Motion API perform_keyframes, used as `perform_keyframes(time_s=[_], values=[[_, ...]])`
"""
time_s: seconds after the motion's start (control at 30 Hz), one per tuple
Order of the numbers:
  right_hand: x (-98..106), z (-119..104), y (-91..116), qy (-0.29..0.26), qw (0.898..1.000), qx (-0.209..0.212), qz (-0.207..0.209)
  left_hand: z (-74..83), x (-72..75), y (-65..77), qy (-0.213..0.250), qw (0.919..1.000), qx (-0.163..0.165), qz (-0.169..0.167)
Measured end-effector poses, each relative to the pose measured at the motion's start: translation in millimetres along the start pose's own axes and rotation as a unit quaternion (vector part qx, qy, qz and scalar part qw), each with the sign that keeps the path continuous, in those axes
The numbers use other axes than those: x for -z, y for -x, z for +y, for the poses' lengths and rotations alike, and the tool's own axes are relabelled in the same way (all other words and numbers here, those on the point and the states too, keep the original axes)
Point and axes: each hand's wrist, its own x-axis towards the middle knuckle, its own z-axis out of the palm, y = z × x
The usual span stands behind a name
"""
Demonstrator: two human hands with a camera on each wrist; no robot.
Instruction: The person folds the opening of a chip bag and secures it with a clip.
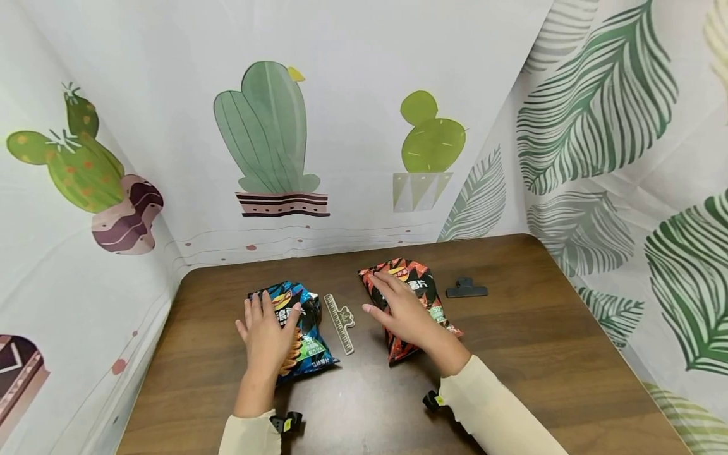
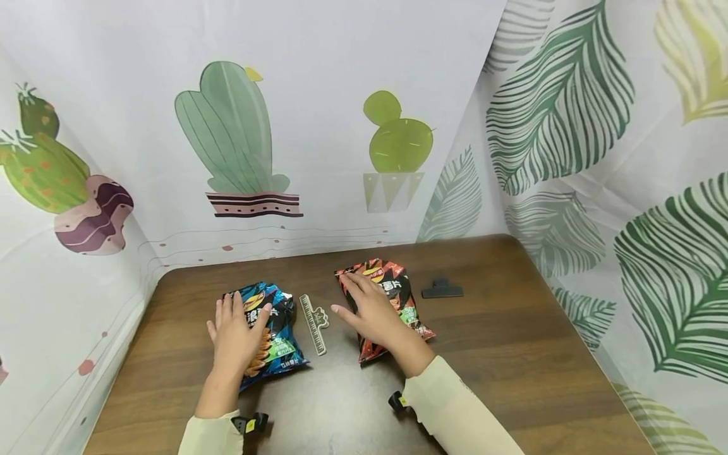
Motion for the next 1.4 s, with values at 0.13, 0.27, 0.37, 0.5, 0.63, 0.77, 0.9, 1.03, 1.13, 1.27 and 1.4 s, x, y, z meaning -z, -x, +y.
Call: perform_keyframes(time_s=[0.13, 0.27, 0.37, 0.5, 0.63, 0.77, 0.9, 1.03, 1.13, 1.27, 1.4], values=[[-3.1, -3.7, 0.2, -0.002, 1.000, 0.010, -0.001, -4.9, -2.1, 1.9, 0.001, 0.9999, 0.010, 0.004], [-5.3, -7.6, 1.1, -0.002, 1.000, 0.019, -0.004, -7.9, -3.8, 3.5, 0.005, 0.9998, 0.020, 0.009], [-7.5, -10.3, 1.6, 0.001, 1.000, 0.023, -0.010, -9.6, -3.8, 5.1, 0.009, 0.9996, 0.026, 0.009], [-11.8, -12.7, 2.5, 0.004, 0.999, 0.021, -0.026, -12.7, -3.4, 7.0, 0.011, 0.9994, 0.034, -0.001], [-15.8, -13.6, 4.2, -0.001, 0.999, 0.006, -0.045, -15.5, -2.7, 8.6, 0.015, 0.9990, 0.040, -0.013], [-18.9, -14.9, 6.0, -0.006, 0.999, 0.001, -0.054, -17.7, -2.9, 10.0, 0.024, 0.9984, 0.048, -0.015], [-22.1, -17.5, 7.3, -0.007, 0.998, 0.008, -0.055, -19.3, -4.0, 10.6, 0.029, 0.9982, 0.051, -0.014], [-26.4, -20.6, 8.2, -0.003, 0.998, 0.015, -0.054, -20.5, -5.6, 10.6, 0.037, 0.9975, 0.055, -0.023], [-29.7, -22.5, 8.7, 0.001, 0.998, 0.021, -0.056, -21.7, -7.1, 11.1, 0.041, 0.9969, 0.060, -0.032], [-33.0, -25.8, 8.5, 0.000, 0.998, 0.035, -0.056, -23.6, -8.5, 11.3, 0.043, 0.9961, 0.067, -0.038], [-34.1, -29.8, 8.4, -0.010, 0.997, 0.040, -0.066, -24.5, -7.4, 11.3, 0.052, 0.9952, 0.072, -0.040]])
